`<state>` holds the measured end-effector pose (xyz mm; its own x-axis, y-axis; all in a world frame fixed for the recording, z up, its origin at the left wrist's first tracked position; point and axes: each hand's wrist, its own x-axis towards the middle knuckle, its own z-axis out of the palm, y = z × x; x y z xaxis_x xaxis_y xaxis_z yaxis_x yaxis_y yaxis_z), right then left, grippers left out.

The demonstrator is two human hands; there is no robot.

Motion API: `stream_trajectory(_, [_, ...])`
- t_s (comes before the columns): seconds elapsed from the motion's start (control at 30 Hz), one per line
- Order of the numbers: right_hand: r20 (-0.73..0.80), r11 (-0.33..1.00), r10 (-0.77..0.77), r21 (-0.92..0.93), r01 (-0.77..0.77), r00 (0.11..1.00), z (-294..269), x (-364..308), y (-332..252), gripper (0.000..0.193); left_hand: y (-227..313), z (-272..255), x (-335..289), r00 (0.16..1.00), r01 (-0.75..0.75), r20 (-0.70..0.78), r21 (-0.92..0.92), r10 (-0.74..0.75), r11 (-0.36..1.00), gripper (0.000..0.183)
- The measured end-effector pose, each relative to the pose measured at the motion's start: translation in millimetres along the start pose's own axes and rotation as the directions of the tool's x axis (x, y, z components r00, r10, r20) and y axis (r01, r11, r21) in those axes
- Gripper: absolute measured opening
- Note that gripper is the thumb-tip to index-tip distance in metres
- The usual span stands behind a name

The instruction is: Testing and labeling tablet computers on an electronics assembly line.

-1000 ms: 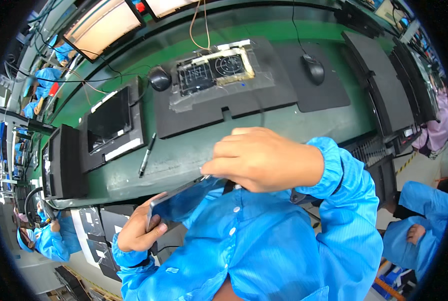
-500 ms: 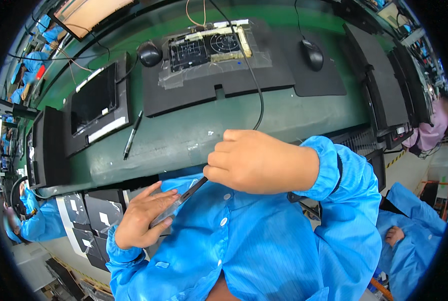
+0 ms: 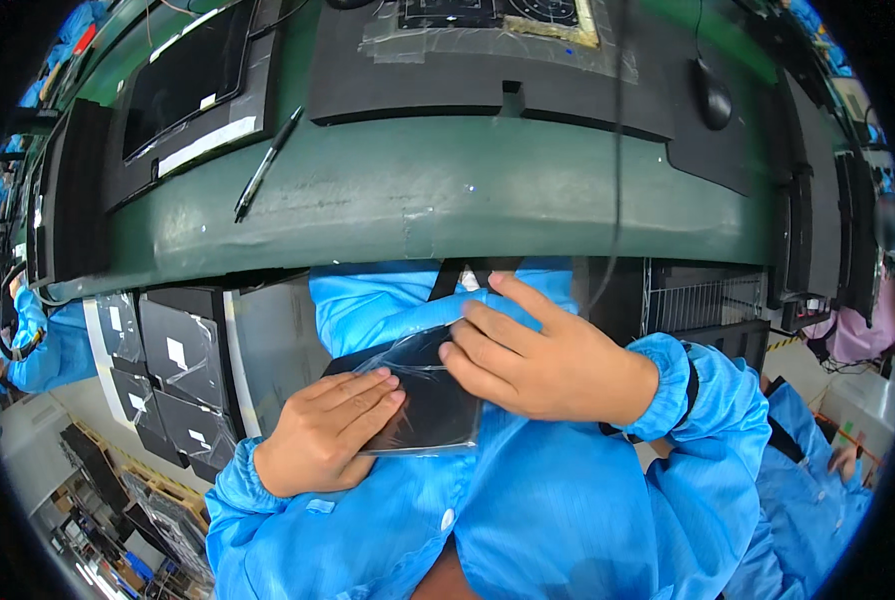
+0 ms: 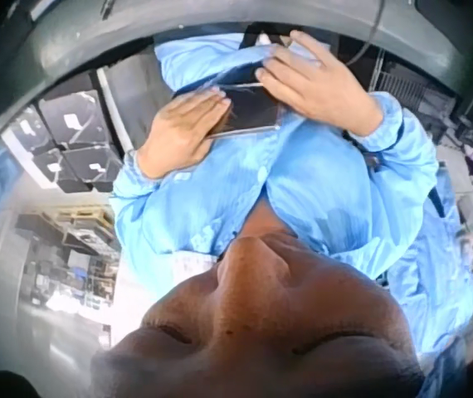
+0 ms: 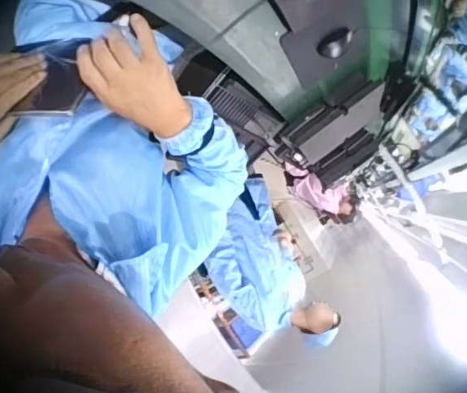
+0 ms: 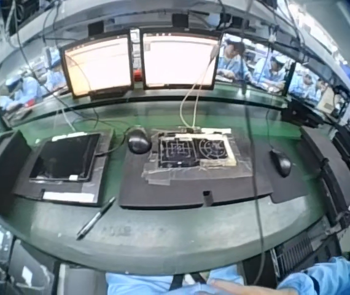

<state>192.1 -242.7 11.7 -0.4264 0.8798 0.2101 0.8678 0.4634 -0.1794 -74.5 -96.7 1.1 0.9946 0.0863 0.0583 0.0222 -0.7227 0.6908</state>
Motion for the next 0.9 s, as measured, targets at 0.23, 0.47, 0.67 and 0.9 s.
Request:
stream_trajectory(0.23, [-0.018,0.841,-0.125,0.529,0.115,0.992,-4,3,-3,0.033,-18,-14,4,0.998,-0.062,-0.006,-0.127,0.062,0.99,0.069])
stream_trajectory(0.47, [0.036,0.866,-0.096,0.495,0.066,0.995,-9,-11,9,0.034,-21,-11,-10,0.842,0.537,0.183,-0.195,-0.508,0.821,0.06])
stream_trajectory(0.67, [0.01,0.874,-0.105,0.478,0.088,0.994,-6,-10,12,0.035,-32,13,-10,0.909,0.414,-0.043,0.011,-0.414,0.91,0.02])
stream_trajectory(0.9, [0.032,0.884,-0.079,0.464,0.055,0.996,-6,-16,15,0.031,-111,15,-25,0.611,0.76,0.157,-0.392,-0.776,0.519,0.012])
